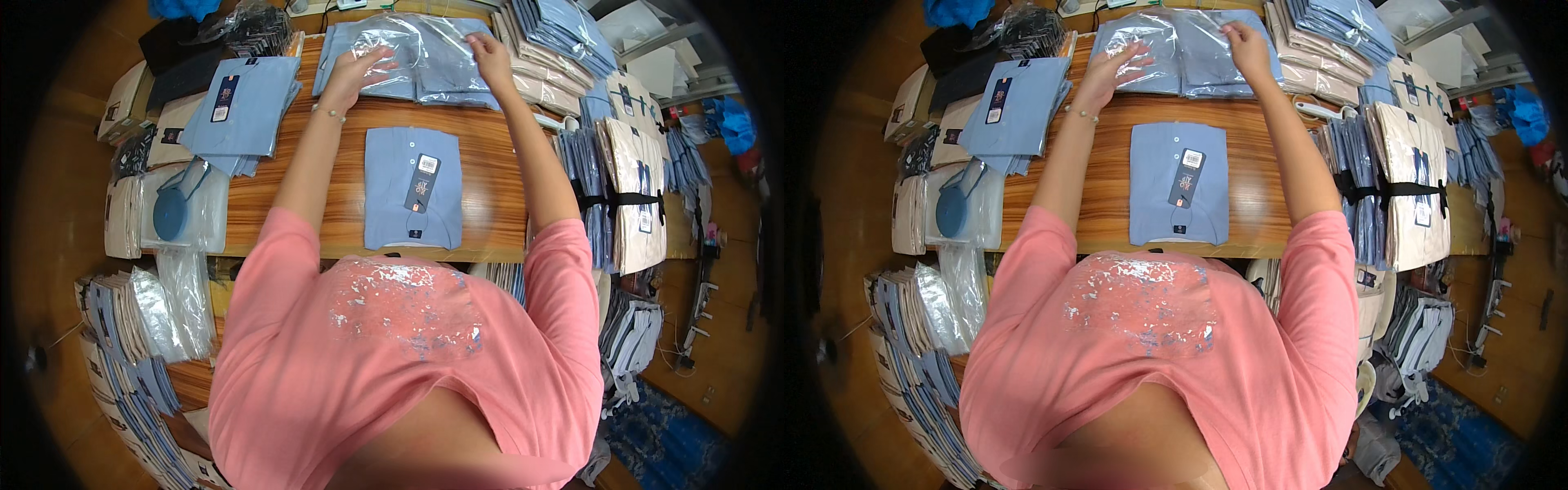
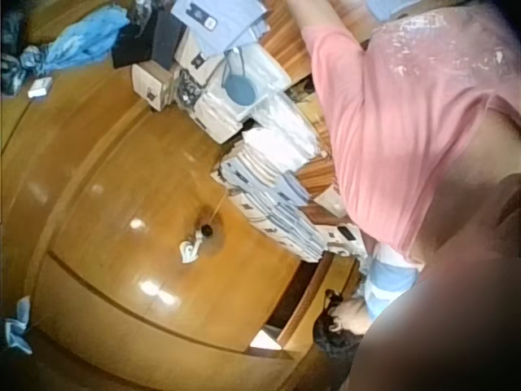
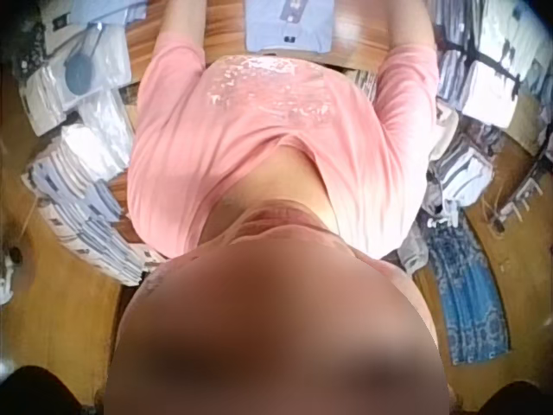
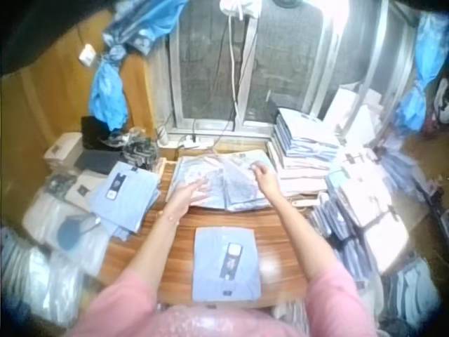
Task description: The person folds light blue shirts, places them into clear plastic bags, and secures them with black elastic bands. They then stack the packaged shirts on a table and in a nearby basket. Another person is visible working at a separate table in the background.
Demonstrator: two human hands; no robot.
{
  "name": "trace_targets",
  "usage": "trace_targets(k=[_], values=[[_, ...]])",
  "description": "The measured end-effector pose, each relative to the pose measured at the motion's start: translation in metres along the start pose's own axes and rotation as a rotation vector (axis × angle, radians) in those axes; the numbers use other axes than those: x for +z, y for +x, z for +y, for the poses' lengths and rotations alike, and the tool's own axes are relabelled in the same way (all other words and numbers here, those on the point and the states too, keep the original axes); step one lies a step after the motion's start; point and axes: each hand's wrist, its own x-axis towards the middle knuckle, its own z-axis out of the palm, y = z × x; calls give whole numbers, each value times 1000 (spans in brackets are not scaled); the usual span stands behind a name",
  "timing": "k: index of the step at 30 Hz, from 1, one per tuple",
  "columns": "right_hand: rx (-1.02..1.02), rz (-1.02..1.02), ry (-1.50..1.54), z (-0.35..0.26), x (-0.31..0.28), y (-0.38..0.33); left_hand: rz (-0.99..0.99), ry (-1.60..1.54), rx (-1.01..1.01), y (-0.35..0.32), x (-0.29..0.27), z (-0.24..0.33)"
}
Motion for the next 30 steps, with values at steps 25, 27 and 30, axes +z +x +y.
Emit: trace_targets(k=[25, 27, 30], values=[[780, -747, 188, 139, 18, -75, -323, 385, -331, -14, -67, -136], [767, -856, 145, 147, 20, -69, -426, 434, -336, -9, -70, -135], [796, -879, 105, 152, 21, -65, -266, 586, -281, -17, -57, -139]])
